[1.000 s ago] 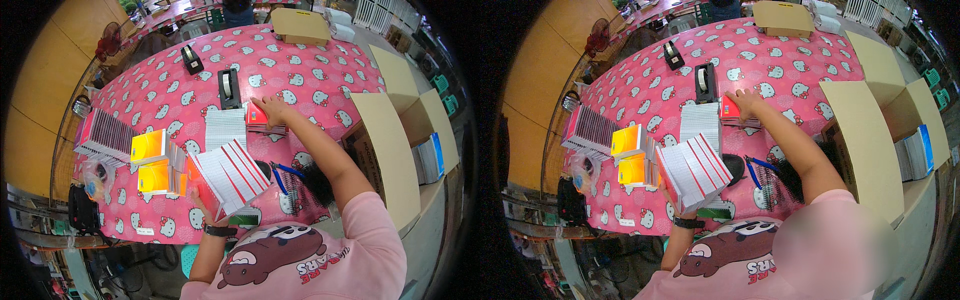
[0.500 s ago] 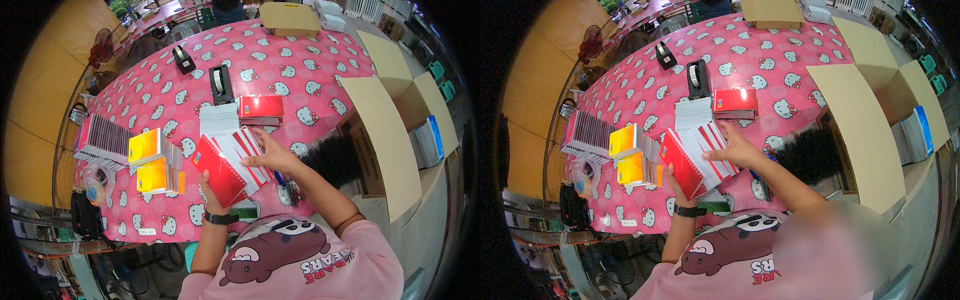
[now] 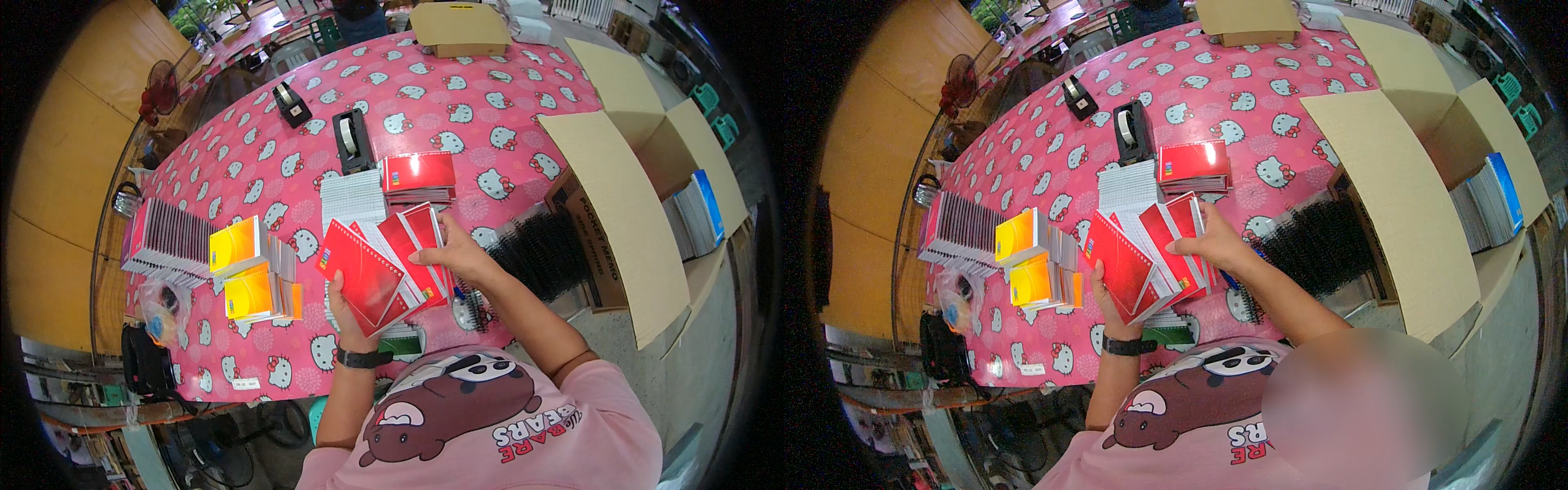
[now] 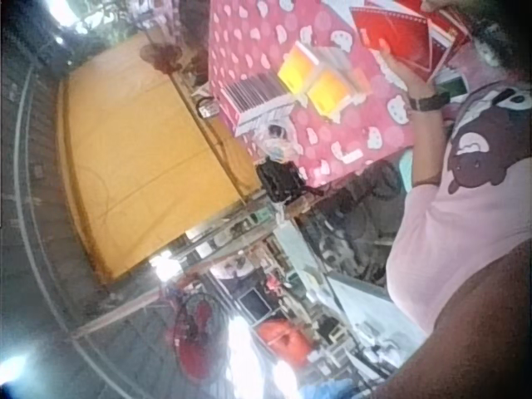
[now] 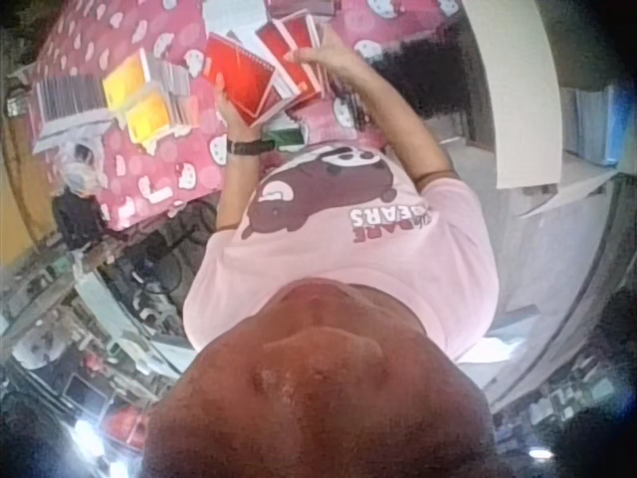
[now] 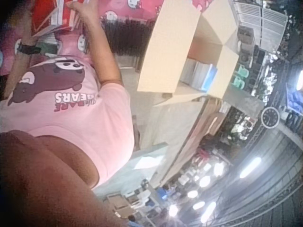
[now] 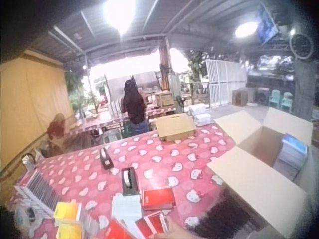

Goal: The person sorts stacks of spiral-bound notebooks from a cardboard box onto a table. They handle yellow, red, and blue notebooks, separating them into individual units and arranging them into neat piles on the table surface.

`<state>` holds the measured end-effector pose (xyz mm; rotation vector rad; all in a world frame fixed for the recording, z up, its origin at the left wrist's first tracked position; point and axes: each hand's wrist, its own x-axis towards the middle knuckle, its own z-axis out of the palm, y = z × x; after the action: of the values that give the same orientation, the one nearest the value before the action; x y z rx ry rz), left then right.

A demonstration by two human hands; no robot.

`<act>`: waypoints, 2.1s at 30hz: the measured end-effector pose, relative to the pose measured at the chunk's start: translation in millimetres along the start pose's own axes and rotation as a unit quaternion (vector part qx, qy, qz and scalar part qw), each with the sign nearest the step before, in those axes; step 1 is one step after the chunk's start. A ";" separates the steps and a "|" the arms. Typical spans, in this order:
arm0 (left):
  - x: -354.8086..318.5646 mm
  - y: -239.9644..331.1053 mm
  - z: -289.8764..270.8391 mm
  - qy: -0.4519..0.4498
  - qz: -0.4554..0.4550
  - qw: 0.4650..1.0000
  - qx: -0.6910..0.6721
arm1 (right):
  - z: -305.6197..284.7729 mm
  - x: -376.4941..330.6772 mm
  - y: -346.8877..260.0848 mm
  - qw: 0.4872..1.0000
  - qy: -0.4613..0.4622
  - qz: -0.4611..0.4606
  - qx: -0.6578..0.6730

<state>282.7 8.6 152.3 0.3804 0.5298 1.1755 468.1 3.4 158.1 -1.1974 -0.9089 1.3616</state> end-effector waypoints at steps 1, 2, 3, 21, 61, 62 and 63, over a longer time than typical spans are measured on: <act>0.1 1.4 0.4 0.011 0.006 1.000 0.021 | -3.2 2.0 5.0 1.000 0.006 -0.002 0.001; 0.9 3.7 0.1 0.022 0.013 0.999 0.042 | -4.1 3.1 4.6 1.000 0.010 -0.004 0.002; 2.1 6.1 -0.6 0.033 0.020 0.997 0.062 | -5.5 2.2 2.7 0.999 0.008 0.001 0.034; 14.8 44.3 9.9 -0.018 0.054 0.998 -0.024 | -4.3 81.6 -3.8 0.874 0.029 -0.035 0.483; 177.2 -12.6 43.7 -0.066 -0.042 0.993 0.088 | -65.3 151.3 35.3 0.967 0.208 -0.122 -0.088; 176.5 -10.0 48.3 -0.065 -0.034 0.994 0.084 | -68.2 148.7 33.6 0.932 0.266 -0.180 -0.167; 172.3 -7.0 50.5 -0.067 -0.013 0.995 0.068 | -71.4 143.1 33.5 0.884 0.321 -0.235 -0.245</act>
<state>366.5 167.5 156.6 0.5635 0.4983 1.0825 538.9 132.2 86.8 -1.5438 -0.9829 0.2920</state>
